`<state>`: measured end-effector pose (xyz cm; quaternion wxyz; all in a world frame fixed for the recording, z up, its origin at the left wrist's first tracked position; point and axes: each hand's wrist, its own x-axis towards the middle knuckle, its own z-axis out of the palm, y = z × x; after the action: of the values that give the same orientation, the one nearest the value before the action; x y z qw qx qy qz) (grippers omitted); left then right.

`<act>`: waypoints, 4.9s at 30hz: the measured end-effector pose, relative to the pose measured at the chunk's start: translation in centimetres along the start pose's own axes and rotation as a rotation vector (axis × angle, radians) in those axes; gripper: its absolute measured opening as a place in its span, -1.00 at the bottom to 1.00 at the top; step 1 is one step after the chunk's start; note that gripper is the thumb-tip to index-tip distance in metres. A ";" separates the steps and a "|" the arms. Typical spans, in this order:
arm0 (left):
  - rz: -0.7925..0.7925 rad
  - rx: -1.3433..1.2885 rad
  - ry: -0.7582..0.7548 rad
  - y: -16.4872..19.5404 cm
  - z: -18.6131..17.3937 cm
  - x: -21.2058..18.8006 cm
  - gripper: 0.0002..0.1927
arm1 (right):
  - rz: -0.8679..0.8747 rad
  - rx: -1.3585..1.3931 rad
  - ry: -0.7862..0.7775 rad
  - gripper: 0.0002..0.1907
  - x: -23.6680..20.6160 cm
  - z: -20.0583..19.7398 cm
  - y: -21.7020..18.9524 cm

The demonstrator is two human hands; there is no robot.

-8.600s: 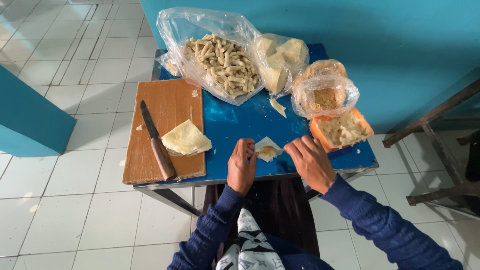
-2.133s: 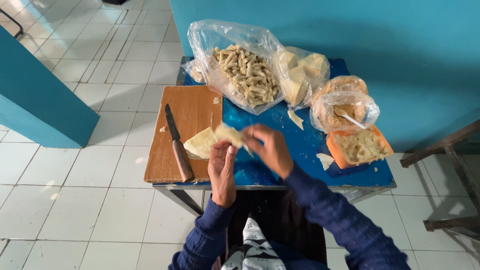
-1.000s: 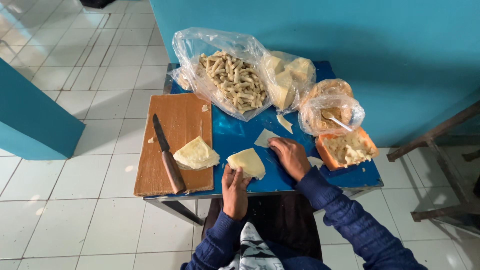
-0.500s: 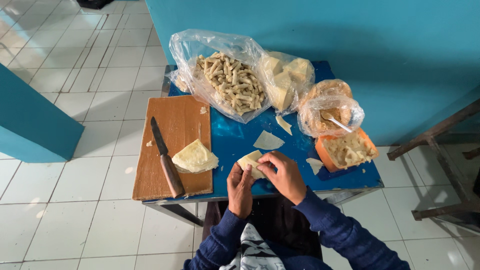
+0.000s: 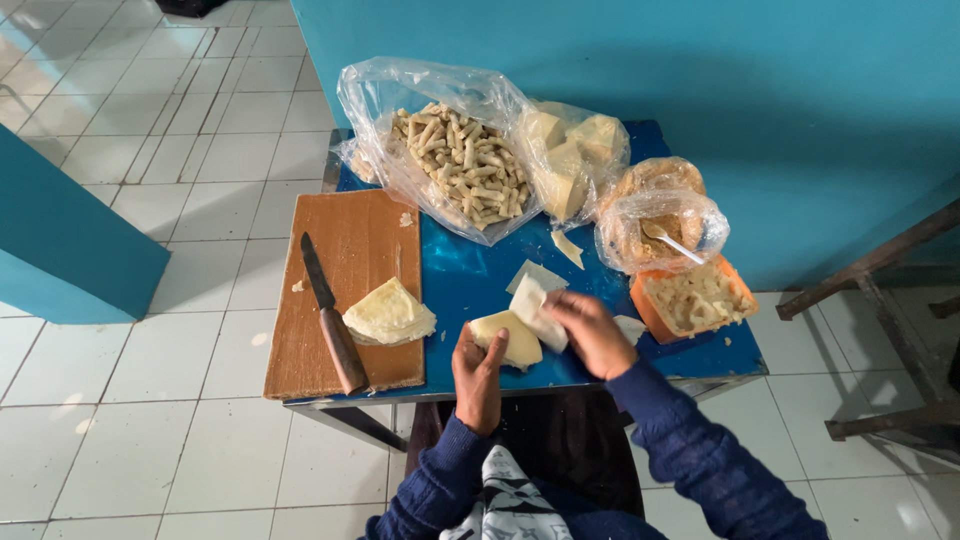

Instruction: The person sits at a small blue table and assembles a layered snack: they pick up thin square pastry sheets one at a time and stack them in an overlapping zigzag row on the table, occasionally scooping brown filling from an orange container with a spoon and spreading it on a sheet, then pressing the stack flat with both hands.

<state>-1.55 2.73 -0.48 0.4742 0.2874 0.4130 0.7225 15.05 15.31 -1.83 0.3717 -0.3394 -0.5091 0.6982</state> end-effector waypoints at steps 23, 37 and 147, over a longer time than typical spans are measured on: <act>0.056 -0.114 0.104 0.8 -0.9 -1.2 -0.66 | -0.664 -1.176 0.107 -0.88 1.6 1.5 -2.0; 0.089 -0.074 0.078 0.6 -1.1 -1.1 -0.69 | -0.603 -1.516 0.321 -0.87 5.8 -0.1 -1.3; 0.004 -0.037 -0.059 -0.2 -0.3 -1.5 -0.85 | -0.495 -0.747 0.148 -0.77 -6.6 6.2 -2.0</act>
<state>-1.09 1.29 -0.85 0.4901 0.3006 0.3846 0.7221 13.38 7.12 2.29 0.4149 -0.3674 -0.7638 0.3308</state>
